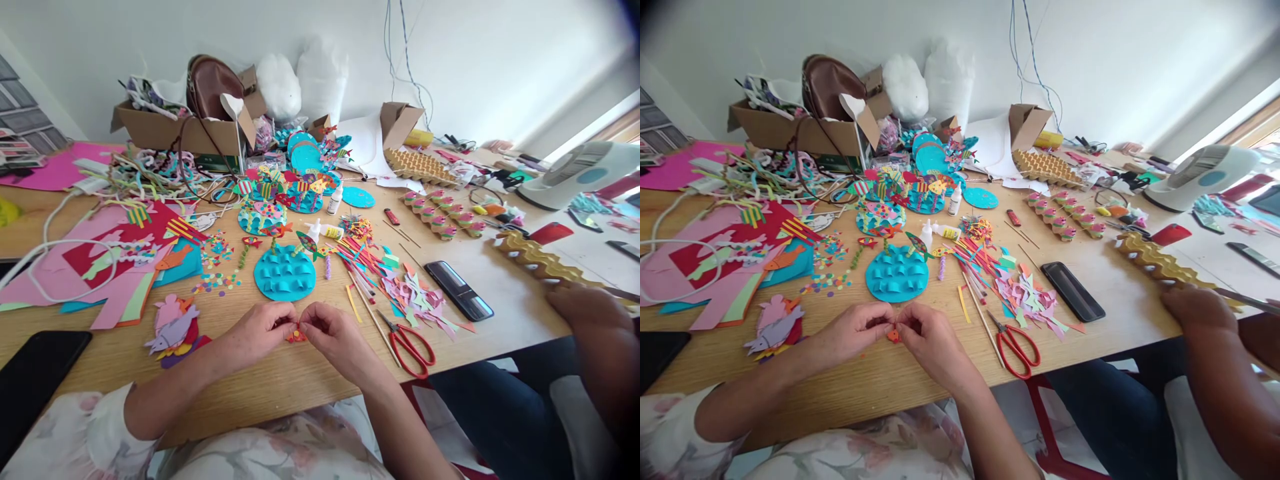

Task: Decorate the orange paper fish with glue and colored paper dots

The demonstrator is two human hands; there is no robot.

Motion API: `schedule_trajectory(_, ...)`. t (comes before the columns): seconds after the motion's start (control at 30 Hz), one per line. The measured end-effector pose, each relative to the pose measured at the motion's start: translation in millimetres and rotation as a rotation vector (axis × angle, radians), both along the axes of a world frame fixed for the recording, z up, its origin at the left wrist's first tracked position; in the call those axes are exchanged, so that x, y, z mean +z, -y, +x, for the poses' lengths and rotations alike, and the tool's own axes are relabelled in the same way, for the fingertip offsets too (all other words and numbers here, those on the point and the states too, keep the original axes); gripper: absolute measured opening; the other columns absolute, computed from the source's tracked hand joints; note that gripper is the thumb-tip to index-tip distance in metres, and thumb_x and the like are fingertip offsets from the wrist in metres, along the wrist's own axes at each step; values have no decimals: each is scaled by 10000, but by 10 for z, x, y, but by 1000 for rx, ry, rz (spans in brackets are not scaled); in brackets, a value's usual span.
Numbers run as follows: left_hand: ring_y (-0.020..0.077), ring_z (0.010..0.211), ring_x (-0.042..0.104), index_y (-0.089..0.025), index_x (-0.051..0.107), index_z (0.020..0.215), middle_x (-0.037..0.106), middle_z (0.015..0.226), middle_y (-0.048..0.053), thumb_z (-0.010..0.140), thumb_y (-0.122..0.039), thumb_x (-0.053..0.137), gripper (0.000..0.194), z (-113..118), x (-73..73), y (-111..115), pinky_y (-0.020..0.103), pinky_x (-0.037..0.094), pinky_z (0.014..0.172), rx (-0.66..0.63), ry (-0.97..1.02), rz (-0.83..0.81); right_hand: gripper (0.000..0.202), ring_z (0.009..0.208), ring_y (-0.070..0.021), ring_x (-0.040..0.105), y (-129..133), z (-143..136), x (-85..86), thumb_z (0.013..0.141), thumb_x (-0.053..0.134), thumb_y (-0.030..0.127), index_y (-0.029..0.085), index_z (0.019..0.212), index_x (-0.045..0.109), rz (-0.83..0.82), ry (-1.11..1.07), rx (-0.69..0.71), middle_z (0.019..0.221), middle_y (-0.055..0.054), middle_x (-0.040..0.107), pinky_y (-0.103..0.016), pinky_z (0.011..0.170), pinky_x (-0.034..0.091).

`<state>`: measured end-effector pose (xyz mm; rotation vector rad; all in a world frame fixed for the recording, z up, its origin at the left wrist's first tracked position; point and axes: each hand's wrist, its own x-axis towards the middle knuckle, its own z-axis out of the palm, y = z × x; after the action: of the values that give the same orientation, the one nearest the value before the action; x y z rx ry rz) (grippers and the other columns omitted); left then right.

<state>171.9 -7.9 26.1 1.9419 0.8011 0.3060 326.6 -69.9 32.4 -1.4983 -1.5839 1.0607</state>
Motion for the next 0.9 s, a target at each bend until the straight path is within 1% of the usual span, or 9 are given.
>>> schedule_trajectory(0.2, 109, 621, 484, -149, 546, 679, 520, 632, -36, 772, -163, 459, 128, 19, 12, -1, 192, 340, 552, 2, -24, 11, 113, 574, -81, 454, 6, 5, -25, 757, 484, 111, 166, 673, 535, -17, 42, -8, 612, 44, 515, -190, 537, 335)
schedule_trajectory(0.3, 112, 643, 508, -151, 566, 733, 557, 673, -30, 790, -174, 458, 124, 1, 2, 5, 194, 363, 564, 9, -46, 42, 119, 570, -85, 458, 9, 39, -22, 759, 476, 119, 166, 664, 531, -28, 79, -18, 607, 40, 517, -192, 527, 330)
schedule_trajectory(0.37, 116, 672, 526, -156, 575, 766, 582, 721, -19, 808, -168, 450, 132, -28, -29, 20, 203, 384, 593, 14, -78, 136, 121, 567, -89, 462, 2, 77, -28, 758, 471, 123, 167, 661, 529, -30, 138, -34, 604, 37, 519, -195, 524, 328)
schedule_trajectory(0.4, 122, 692, 531, -158, 578, 769, 588, 739, -11, 817, -160, 444, 142, -48, -55, 32, 212, 397, 616, 2, -98, 211, 123, 567, -91, 466, -5, 96, -35, 757, 468, 120, 167, 664, 533, -29, 182, -39, 603, 35, 524, -198, 526, 328)
schedule_trajectory(0.5, 155, 785, 535, -158, 589, 766, 601, 788, 23, 843, -134, 430, 178, -115, -171, 84, 264, 431, 709, -105, -139, 464, 141, 607, -104, 493, -34, 140, -77, 736, 466, 84, 161, 681, 570, -18, 353, -23, 647, 11, 566, -209, 562, 339)
schedule_trajectory(0.6, 183, 877, 520, -152, 599, 830, 610, 876, 51, 864, -121, 416, 189, -179, -308, 143, 311, 451, 771, -199, -136, 639, 160, 673, -119, 519, -65, 138, -134, 726, 481, 76, 156, 694, 616, -39, 511, 6, 733, -23, 603, -219, 609, 348)
schedule_trajectory(0.73, 187, 935, 503, -131, 590, 919, 603, 958, 71, 880, -107, 390, 206, -231, -422, 192, 323, 467, 813, -229, -123, 746, 174, 721, -129, 537, -92, 83, -175, 761, 477, 110, 159, 738, 643, -69, 597, 38, 785, -41, 616, -217, 625, 353)
schedule_trajectory(0.9, 182, 903, 513, -112, 588, 925, 607, 911, 60, 870, -110, 430, 168, -224, -456, 199, 315, 482, 803, -222, -150, 761, 163, 742, -133, 546, -116, 29, -151, 763, 491, 118, 152, 753, 650, -112, 642, 71, 796, -52, 626, -214, 632, 356)
